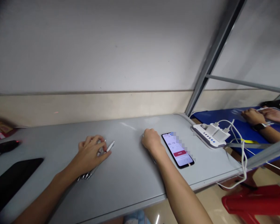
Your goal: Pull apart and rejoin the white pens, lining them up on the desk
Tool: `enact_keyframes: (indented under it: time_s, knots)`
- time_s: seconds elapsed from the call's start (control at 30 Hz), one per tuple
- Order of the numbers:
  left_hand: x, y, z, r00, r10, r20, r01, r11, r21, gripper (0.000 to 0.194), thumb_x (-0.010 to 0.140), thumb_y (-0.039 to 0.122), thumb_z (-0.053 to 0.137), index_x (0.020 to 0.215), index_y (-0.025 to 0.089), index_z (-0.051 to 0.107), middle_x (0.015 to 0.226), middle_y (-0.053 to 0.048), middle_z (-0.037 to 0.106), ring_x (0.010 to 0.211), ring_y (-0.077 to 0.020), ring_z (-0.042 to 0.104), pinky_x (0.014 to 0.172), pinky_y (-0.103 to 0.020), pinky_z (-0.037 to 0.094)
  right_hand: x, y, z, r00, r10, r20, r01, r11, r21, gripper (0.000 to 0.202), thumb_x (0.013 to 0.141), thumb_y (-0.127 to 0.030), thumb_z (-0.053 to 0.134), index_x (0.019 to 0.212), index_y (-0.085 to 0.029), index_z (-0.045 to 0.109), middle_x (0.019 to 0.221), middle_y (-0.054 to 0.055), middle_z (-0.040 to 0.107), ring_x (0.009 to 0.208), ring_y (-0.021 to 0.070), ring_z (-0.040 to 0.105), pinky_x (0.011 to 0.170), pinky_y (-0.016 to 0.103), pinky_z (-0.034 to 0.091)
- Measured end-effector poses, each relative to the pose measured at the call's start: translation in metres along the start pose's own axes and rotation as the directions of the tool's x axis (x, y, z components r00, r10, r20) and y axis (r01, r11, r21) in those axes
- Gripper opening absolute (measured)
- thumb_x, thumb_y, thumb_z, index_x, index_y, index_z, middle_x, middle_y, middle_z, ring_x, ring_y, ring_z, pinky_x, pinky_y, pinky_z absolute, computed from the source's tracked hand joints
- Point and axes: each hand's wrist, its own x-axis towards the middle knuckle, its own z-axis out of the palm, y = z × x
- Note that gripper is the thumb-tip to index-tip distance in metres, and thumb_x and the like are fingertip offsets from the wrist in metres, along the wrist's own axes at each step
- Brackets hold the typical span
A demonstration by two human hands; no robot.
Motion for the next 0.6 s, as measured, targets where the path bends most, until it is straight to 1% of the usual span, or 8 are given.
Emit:
enact_keyframes:
  time_s: [0.17, 0.27, 0.3, 0.37, 0.43, 0.47, 0.53, 0.6]
  knots:
    - [-0.001, 0.006, -0.002, 1.0, 0.017, 0.02, -0.016, 0.998, -0.054, 0.018, 0.08, 0.036, 0.056, 0.071, 0.02, 0.059, 0.109, -0.006, 0.059, 0.106, -0.028, 0.047, 0.084, -0.045, 0.033, 0.0, 0.0, 0.001, 0.999, 0.027, -0.038, -0.027, 0.999, -0.019, 0.027, 0.082, -0.018, 0.052, 0.1, -0.011, 0.071, 0.1, 0.02, 0.068, 0.09, 0.0308, 0.065, 0.07, 0.036, 0.046]
    - [0.0, 0.01, -0.004, 1.0, -0.012, 0.019, 0.014, 0.992, -0.122, 0.018, 0.081, 0.036, 0.055, 0.073, 0.02, 0.059, 0.103, -0.005, 0.062, 0.103, -0.027, 0.049, 0.085, -0.044, 0.033, -0.002, -0.002, 0.002, 0.987, -0.066, -0.149, 0.072, 0.997, 0.037, 0.028, 0.084, -0.021, 0.054, 0.104, -0.01, 0.07, 0.105, 0.02, 0.065, 0.102, 0.0323, 0.058, 0.079, 0.038, 0.046]
    - [0.001, 0.012, -0.005, 0.999, -0.033, 0.011, 0.034, 0.988, -0.151, 0.018, 0.082, 0.036, 0.055, 0.075, 0.02, 0.059, 0.099, -0.005, 0.063, 0.102, -0.0264, 0.05, 0.086, -0.044, 0.033, -0.004, -0.004, 0.003, 0.969, -0.147, -0.2, 0.164, 0.984, 0.069, 0.029, 0.084, -0.023, 0.056, 0.108, -0.012, 0.069, 0.107, 0.019, 0.065, 0.106, 0.0316, 0.056, 0.083, 0.038, 0.045]
    - [0.002, 0.017, -0.007, 0.997, -0.082, -0.015, 0.076, 0.972, -0.224, 0.018, 0.082, 0.037, 0.055, 0.078, 0.02, 0.059, 0.091, -0.003, 0.065, 0.096, -0.0241, 0.053, 0.087, -0.043, 0.033, -0.009, -0.01, 0.003, 0.89, -0.356, -0.286, 0.411, 0.898, 0.16, 0.036, 0.083, -0.026, 0.062, 0.117, -0.016, 0.065, 0.111, 0.014, 0.064, 0.11, 0.0275, 0.053, 0.089, 0.036, 0.042]
    - [0.003, 0.022, -0.01, 0.994, -0.108, -0.014, 0.097, 0.937, -0.334, 0.018, 0.084, 0.038, 0.054, 0.079, 0.021, 0.059, 0.083, -0.001, 0.065, 0.084, -0.0197, 0.056, 0.085, -0.039, 0.036, -0.016, -0.019, 0.005, 0.776, -0.537, -0.331, 0.627, 0.72, 0.299, 0.045, 0.085, -0.035, 0.064, 0.127, -0.022, 0.058, 0.115, 0.01, 0.063, 0.105, 0.0213, 0.054, 0.088, 0.031, 0.042]
    - [0.004, 0.024, -0.011, 0.995, -0.101, 0.0, 0.093, 0.911, -0.402, 0.019, 0.085, 0.038, 0.053, 0.08, 0.021, 0.058, 0.08, 0.001, 0.064, 0.078, -0.0174, 0.057, 0.082, -0.036, 0.038, -0.019, -0.024, 0.007, 0.753, -0.571, -0.328, 0.658, 0.645, 0.388, 0.049, 0.086, -0.041, 0.063, 0.13, -0.022, 0.055, 0.111, 0.008, 0.064, 0.098, 0.0184, 0.057, 0.081, 0.028, 0.043]
    - [0.004, 0.027, -0.012, 0.998, -0.056, 0.03, 0.064, 0.842, -0.535, 0.019, 0.087, 0.039, 0.051, 0.083, 0.021, 0.058, 0.078, 0.002, 0.064, 0.072, -0.0145, 0.057, 0.074, -0.029, 0.041, -0.025, -0.033, 0.01, 0.792, -0.547, -0.272, 0.596, 0.596, 0.537, 0.047, 0.089, -0.05, 0.054, 0.125, -0.02, 0.057, 0.088, 0.004, 0.067, 0.073, 0.0134, 0.057, 0.066, 0.024, 0.042]
    - [0.004, 0.029, -0.012, 0.999, -0.009, 0.037, 0.031, 0.775, -0.631, 0.02, 0.089, 0.04, 0.05, 0.089, 0.022, 0.058, 0.08, 0.002, 0.064, 0.075, -0.0136, 0.058, 0.07, -0.025, 0.042, -0.026, -0.038, 0.014, 0.824, -0.524, -0.218, 0.538, 0.598, 0.594, 0.043, 0.092, -0.053, 0.047, 0.09, -0.015, 0.068, 0.066, 0.0, 0.06, 0.058, 0.0103, 0.05, 0.058, 0.023, 0.036]
